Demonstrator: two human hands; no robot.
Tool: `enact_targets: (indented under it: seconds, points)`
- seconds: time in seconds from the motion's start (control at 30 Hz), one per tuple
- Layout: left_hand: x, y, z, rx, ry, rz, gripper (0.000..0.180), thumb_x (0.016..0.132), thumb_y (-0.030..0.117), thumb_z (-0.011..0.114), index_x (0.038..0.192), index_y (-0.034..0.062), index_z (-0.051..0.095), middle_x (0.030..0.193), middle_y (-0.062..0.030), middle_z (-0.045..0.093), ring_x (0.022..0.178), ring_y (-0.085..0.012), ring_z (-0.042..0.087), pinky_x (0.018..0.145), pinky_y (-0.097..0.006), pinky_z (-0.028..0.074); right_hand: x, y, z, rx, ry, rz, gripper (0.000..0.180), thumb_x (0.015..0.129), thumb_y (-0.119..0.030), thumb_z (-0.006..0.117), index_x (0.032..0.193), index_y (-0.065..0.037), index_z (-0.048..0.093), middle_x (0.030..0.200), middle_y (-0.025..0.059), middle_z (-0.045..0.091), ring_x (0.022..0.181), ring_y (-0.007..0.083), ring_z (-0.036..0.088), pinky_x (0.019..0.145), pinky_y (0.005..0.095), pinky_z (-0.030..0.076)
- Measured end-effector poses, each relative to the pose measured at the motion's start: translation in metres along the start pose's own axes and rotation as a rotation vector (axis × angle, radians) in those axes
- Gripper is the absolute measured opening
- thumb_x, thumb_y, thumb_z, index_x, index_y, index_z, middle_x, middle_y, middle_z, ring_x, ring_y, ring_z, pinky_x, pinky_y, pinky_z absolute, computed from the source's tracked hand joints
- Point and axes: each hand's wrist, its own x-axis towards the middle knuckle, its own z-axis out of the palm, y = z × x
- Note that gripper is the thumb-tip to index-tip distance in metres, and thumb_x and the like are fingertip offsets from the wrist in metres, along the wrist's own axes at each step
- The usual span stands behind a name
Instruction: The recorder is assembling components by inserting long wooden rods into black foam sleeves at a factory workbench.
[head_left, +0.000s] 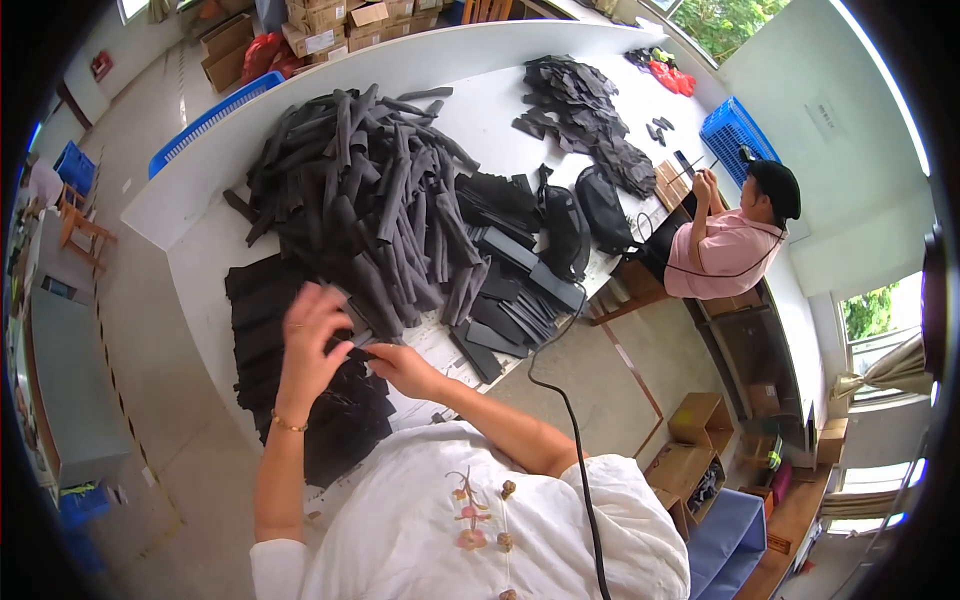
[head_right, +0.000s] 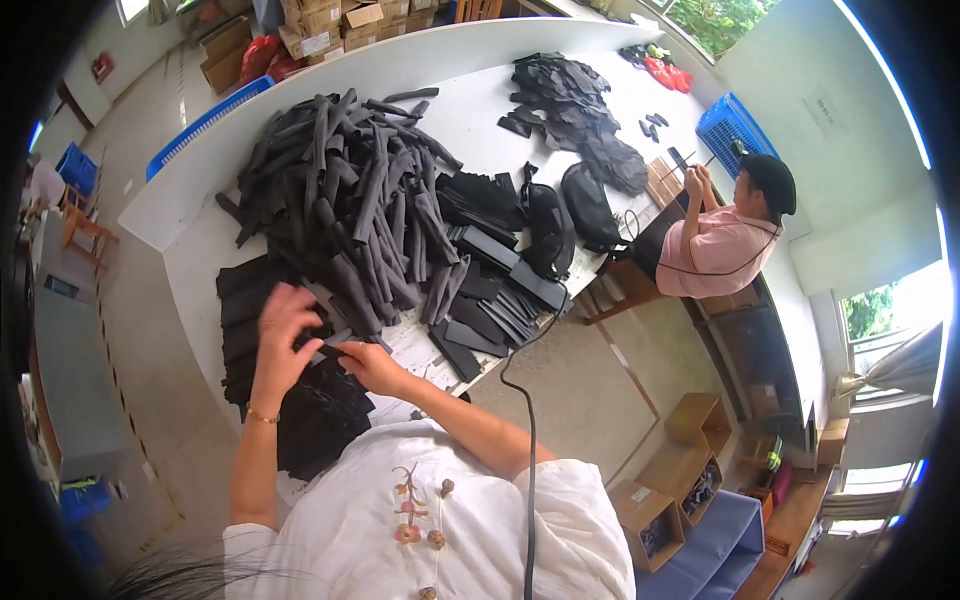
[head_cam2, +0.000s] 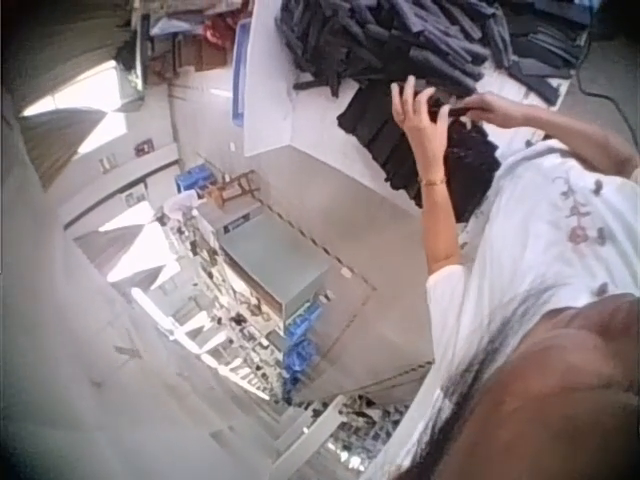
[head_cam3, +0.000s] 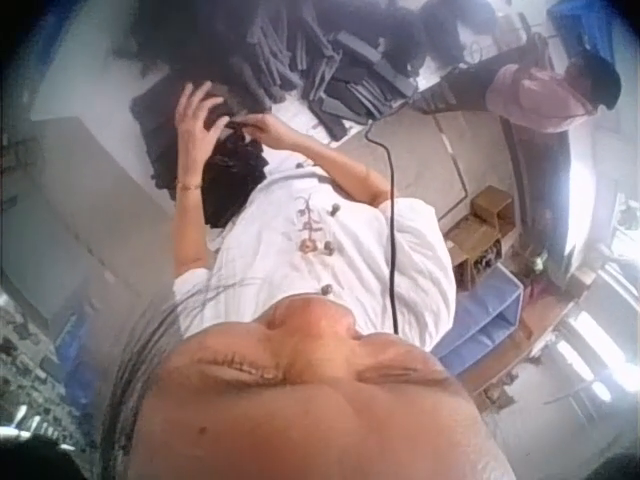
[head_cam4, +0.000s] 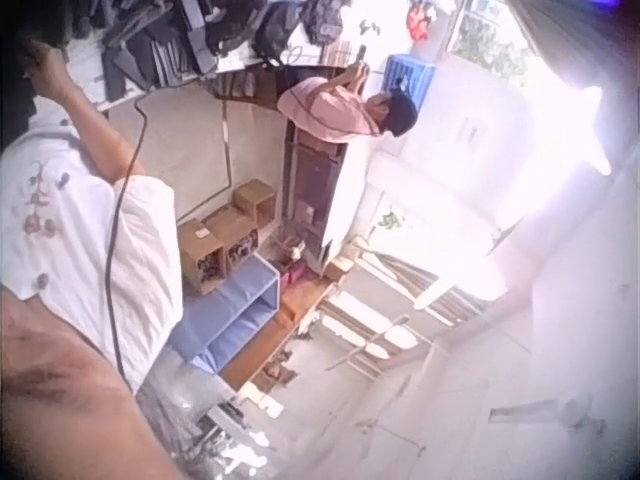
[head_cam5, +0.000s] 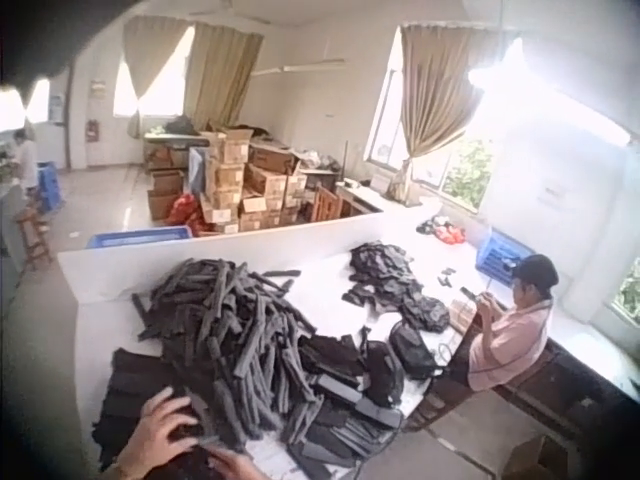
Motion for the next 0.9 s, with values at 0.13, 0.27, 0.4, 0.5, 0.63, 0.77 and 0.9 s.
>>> enact_targets:
  seconds: [0.13, 0.27, 0.4, 0.5, 0.63, 0.77, 0.9]
  points:
    - [-0.026, -0.034, 0.017, -0.997, 0.734, -0.476, 0.063, 0.072, 0.008, 0.075, 0.128, 0.0013, 0.046, 0.134, -0.0169, 0.046, 0.124, -0.0319, 0.046, 0.100, -0.043, 0.042, -0.011, -0.028, -0.013, 0.394, -0.168, 0.431, 0.028, 0.096, -0.014, 0.052, 0.119, -0.001, 0.057, 0.082, -0.0008, 0.057, 0.074, 0.0076, 0.050, 0.067, 0.0243, 0.045]
    - [-0.038, -0.030, 0.065, -1.819, 0.493, -0.701, 0.027, 0.088, 0.016, 0.065, 0.110, 0.0008, 0.060, 0.095, -0.0141, 0.068, 0.093, -0.0316, 0.066, 0.094, -0.048, 0.049, -0.019, -0.011, 0.001, 0.219, -0.108, 0.420, 0.031, 0.095, -0.013, 0.055, 0.121, 0.002, 0.056, 0.079, 0.0022, 0.062, 0.063, 0.0077, 0.050, 0.057, 0.0239, 0.043]
    - [-0.043, -0.020, 0.071, -1.940, 0.829, -0.771, 0.017, 0.091, 0.017, 0.063, 0.100, 0.0030, 0.063, 0.078, -0.0076, 0.068, 0.080, -0.0237, 0.068, 0.088, -0.040, 0.053, -0.019, -0.014, 0.024, 0.191, -0.005, 0.325, 0.024, 0.094, -0.009, 0.053, 0.115, 0.003, 0.058, 0.072, 0.0009, 0.057, 0.058, 0.0055, 0.045, 0.051, 0.0218, 0.038]
    - [-0.053, -0.019, 0.071, -1.834, 0.878, -0.851, 0.015, 0.087, 0.017, 0.068, 0.093, 0.0044, 0.064, 0.080, -0.0081, 0.068, 0.078, -0.0233, 0.067, 0.079, -0.035, 0.053, -0.015, -0.015, 0.047, 0.184, -0.003, 0.334, 0.022, 0.095, -0.008, 0.052, 0.113, 0.004, 0.056, 0.072, 0.0018, 0.057, 0.059, 0.0066, 0.047, 0.052, 0.0227, 0.039]
    - [-0.060, -0.017, 0.063, -1.793, 0.947, -0.902, 0.015, 0.085, 0.017, 0.071, 0.087, 0.0034, 0.064, 0.082, -0.0107, 0.068, 0.079, -0.0240, 0.067, 0.080, -0.036, 0.054, -0.008, -0.020, 0.060, 0.098, 0.015, 0.308, 0.022, 0.095, -0.007, 0.051, 0.115, 0.002, 0.054, 0.072, 0.0030, 0.057, 0.060, 0.0075, 0.048, 0.053, 0.0237, 0.041]
    - [-0.062, -0.022, 0.056, -1.765, 0.992, -0.882, 0.017, 0.085, 0.021, 0.071, 0.086, 0.0059, 0.064, 0.080, -0.0086, 0.067, 0.077, -0.0222, 0.067, 0.074, -0.033, 0.052, -0.012, -0.028, 0.069, 0.036, 0.052, 0.252, 0.023, 0.095, -0.006, 0.049, 0.117, 0.002, 0.053, 0.072, 0.0037, 0.057, 0.061, 0.0093, 0.049, 0.056, 0.0247, 0.043]
    - [-0.059, -0.022, 0.047, -1.747, 1.010, -0.887, 0.018, 0.085, 0.022, 0.071, 0.085, 0.0062, 0.063, 0.078, -0.0079, 0.067, 0.072, -0.0209, 0.066, 0.070, -0.032, 0.053, -0.017, -0.029, 0.069, -0.052, 0.049, 0.243, 0.024, 0.096, -0.006, 0.047, 0.117, 0.003, 0.053, 0.070, 0.0044, 0.055, 0.061, 0.0111, 0.050, 0.057, 0.0265, 0.044]
